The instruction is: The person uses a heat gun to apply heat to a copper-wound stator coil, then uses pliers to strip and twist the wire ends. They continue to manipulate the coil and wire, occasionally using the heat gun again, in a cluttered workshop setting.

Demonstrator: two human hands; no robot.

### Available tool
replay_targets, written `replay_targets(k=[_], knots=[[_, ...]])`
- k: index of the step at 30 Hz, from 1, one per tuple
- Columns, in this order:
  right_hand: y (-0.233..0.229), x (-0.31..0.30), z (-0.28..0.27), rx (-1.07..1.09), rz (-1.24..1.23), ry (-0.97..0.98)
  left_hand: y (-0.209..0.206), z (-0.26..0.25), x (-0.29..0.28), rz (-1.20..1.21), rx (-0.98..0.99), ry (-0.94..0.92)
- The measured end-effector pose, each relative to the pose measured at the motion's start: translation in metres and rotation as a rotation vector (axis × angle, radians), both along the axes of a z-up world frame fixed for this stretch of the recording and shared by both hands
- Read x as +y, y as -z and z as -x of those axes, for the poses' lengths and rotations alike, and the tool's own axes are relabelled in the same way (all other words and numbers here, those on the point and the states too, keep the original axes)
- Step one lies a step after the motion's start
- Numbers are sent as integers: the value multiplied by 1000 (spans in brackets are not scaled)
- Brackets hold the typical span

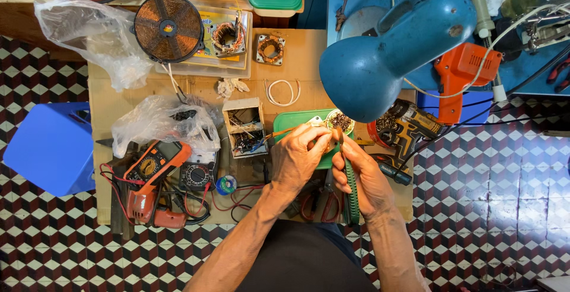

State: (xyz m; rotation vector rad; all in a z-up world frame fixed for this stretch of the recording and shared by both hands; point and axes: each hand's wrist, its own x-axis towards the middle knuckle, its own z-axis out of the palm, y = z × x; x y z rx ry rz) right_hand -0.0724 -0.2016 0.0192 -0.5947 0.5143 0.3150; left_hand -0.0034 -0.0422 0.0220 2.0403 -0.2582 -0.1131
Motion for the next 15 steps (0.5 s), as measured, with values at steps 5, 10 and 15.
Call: replay_targets(k=[5, 10, 15], knots=[[-6, 3, -1, -29, -9, 58, 1, 0, 2, -27, 14, -1], [-14, 6, -3, 52, 182, -35, 0, 0, 0, 11, -2, -28], [-11, 11, -5, 48, 237, -62, -2, -1, 2, 12, 29, -20]])
